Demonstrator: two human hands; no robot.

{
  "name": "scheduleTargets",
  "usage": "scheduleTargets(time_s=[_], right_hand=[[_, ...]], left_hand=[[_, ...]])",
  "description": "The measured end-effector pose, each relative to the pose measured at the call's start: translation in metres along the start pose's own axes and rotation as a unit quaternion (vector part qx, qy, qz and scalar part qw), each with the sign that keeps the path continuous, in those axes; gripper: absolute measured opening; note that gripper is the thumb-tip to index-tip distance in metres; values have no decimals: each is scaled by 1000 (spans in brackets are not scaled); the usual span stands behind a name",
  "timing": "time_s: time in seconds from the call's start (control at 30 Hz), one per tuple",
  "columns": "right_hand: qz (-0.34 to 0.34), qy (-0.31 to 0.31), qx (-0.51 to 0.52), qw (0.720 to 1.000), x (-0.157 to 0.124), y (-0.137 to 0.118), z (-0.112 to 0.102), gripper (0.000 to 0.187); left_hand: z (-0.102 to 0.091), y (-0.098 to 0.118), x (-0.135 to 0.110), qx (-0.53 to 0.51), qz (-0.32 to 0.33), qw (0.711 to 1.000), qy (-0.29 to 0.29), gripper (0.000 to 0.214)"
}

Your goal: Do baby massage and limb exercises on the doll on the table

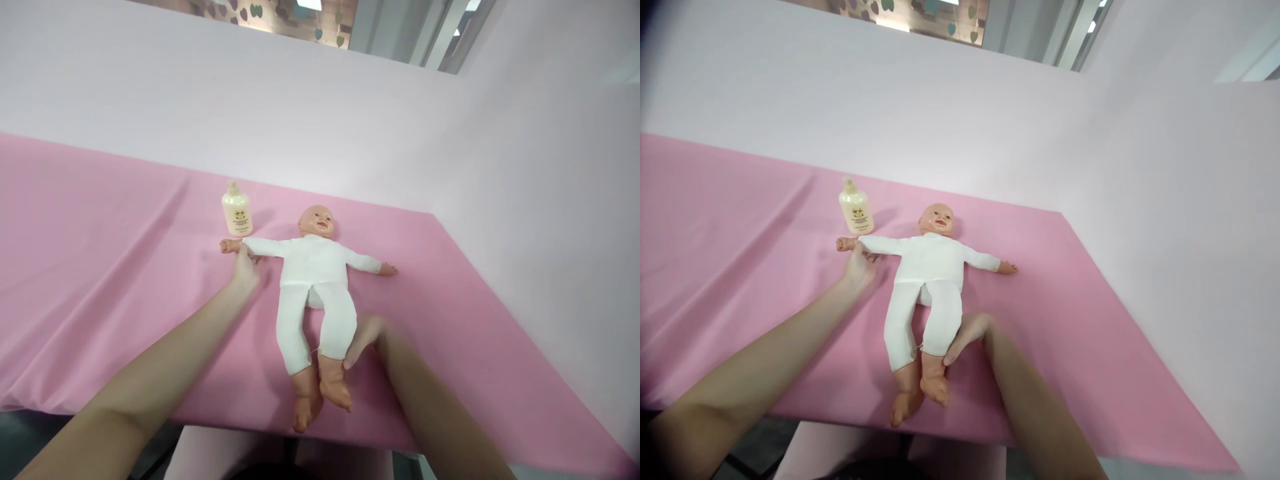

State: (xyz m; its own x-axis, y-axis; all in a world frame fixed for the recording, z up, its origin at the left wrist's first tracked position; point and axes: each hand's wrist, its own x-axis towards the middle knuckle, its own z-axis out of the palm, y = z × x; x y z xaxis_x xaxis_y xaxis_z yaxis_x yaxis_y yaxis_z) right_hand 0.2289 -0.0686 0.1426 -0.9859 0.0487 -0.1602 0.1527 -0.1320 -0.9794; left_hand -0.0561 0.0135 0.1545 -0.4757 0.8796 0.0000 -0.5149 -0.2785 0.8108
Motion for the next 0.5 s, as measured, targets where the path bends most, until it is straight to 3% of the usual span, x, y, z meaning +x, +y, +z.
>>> scheduleTargets(time_s=[0.13, 0.3, 0.4, 0.5], right_hand=[[11, -71, -54, 996, 0, -10, 0, 35], [-80, -117, -40, 989, 4, 5, -5, 54], [-173, -56, 38, 982, 5, 25, -5, 63], [-259, 6, 123, 958, 3, 36, -4, 65]], left_hand=[[2, -1, -3, 14, 56, 998, -29, 29], [2, -2, -12, 92, 163, 976, -112, 42], [1, -4, -18, 178, 252, 935, -174, 50], [-1, -6, -25, 277, 336, 859, -268, 47]])
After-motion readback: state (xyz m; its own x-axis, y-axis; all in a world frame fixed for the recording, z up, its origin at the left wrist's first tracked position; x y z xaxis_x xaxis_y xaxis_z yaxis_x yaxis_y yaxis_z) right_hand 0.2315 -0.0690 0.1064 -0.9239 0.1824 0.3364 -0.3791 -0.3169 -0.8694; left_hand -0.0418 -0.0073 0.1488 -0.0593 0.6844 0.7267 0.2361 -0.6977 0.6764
